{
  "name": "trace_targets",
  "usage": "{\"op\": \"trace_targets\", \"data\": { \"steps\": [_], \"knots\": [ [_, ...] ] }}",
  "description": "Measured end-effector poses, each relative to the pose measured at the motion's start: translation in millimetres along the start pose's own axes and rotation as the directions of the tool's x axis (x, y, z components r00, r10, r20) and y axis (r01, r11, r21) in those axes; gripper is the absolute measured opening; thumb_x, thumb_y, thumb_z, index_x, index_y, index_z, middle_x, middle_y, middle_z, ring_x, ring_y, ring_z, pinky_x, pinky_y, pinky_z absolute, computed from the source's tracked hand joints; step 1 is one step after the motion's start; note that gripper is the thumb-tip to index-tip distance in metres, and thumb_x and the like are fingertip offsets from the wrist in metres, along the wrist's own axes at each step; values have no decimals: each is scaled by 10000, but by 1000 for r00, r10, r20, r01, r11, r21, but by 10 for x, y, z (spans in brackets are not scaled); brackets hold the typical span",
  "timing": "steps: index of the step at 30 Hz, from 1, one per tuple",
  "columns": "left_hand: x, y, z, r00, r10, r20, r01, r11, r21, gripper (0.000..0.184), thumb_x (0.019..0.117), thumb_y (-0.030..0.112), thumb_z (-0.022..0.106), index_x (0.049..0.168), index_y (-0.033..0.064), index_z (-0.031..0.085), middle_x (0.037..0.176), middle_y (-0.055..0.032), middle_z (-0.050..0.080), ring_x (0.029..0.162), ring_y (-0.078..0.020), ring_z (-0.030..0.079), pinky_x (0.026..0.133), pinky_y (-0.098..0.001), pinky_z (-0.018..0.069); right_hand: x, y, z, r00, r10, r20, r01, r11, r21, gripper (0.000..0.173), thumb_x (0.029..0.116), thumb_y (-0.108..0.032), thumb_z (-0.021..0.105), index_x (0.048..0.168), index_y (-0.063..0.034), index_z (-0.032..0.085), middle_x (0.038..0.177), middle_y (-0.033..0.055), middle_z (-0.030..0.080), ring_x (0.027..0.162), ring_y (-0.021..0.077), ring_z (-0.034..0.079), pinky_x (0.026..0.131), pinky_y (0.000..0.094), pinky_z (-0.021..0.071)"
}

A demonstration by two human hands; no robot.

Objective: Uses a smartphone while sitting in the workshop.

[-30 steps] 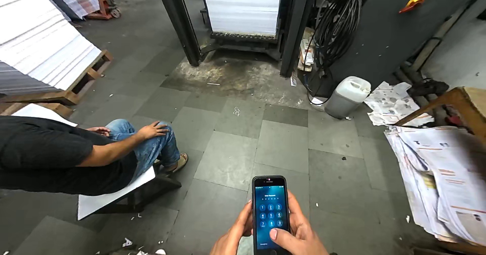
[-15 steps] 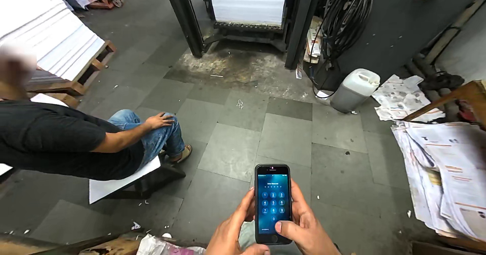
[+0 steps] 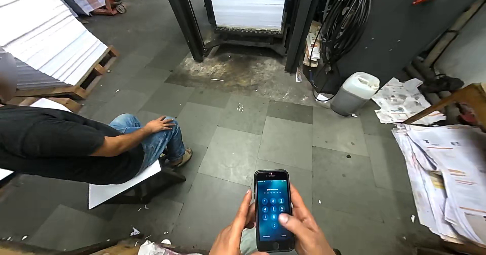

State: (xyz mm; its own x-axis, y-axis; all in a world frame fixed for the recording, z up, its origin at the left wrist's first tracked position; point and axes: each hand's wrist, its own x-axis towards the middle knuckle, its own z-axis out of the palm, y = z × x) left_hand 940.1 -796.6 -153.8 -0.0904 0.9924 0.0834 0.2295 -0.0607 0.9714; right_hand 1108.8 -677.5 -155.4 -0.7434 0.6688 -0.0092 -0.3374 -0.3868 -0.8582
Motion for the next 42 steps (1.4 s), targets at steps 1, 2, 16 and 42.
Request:
{"op": "trace_targets", "data": {
  "steps": [1,2,16,42],
  "knots": [
    [5,6,0,1000,-4,-3,4,1000,16,1112,813,185,871,1610,-52,133,1492,-176,538,1259,-211,637,1058,-411,557,-4,11,-6,1000,-12,-8,12,1000,26,716,1048,-231,493,1578,4,74,1413,119,544,1208,210,623,1021,434,541],
    [9,14,4,1000,-9,-9,9,999,35,1110,806,217,881,1611,-38,161,1501,-179,524,1252,-212,638,1043,-414,567,-9,6,8,1000,3,-30,-1,997,72,710,1064,-331,460,1580,-11,92,1416,99,539,1226,193,605,1041,420,523],
    [29,23,20,999,17,32,-24,978,208,1038,844,367,845,1601,-21,251,1539,-210,464,1213,-214,648,985,-425,579,18,23,-48,969,206,134,-245,775,583,614,983,-614,446,1286,-121,648,1212,225,681,1085,372,686,934,542,555],
    [38,3,91,1000,16,19,-20,972,232,1062,831,329,860,1606,-22,225,1377,-165,604,1148,-179,670,991,-382,578,72,156,-138,948,187,258,-312,707,634,676,941,-671,498,1287,-111,652,1154,173,683,1025,291,684,907,455,563]
  ]
}}
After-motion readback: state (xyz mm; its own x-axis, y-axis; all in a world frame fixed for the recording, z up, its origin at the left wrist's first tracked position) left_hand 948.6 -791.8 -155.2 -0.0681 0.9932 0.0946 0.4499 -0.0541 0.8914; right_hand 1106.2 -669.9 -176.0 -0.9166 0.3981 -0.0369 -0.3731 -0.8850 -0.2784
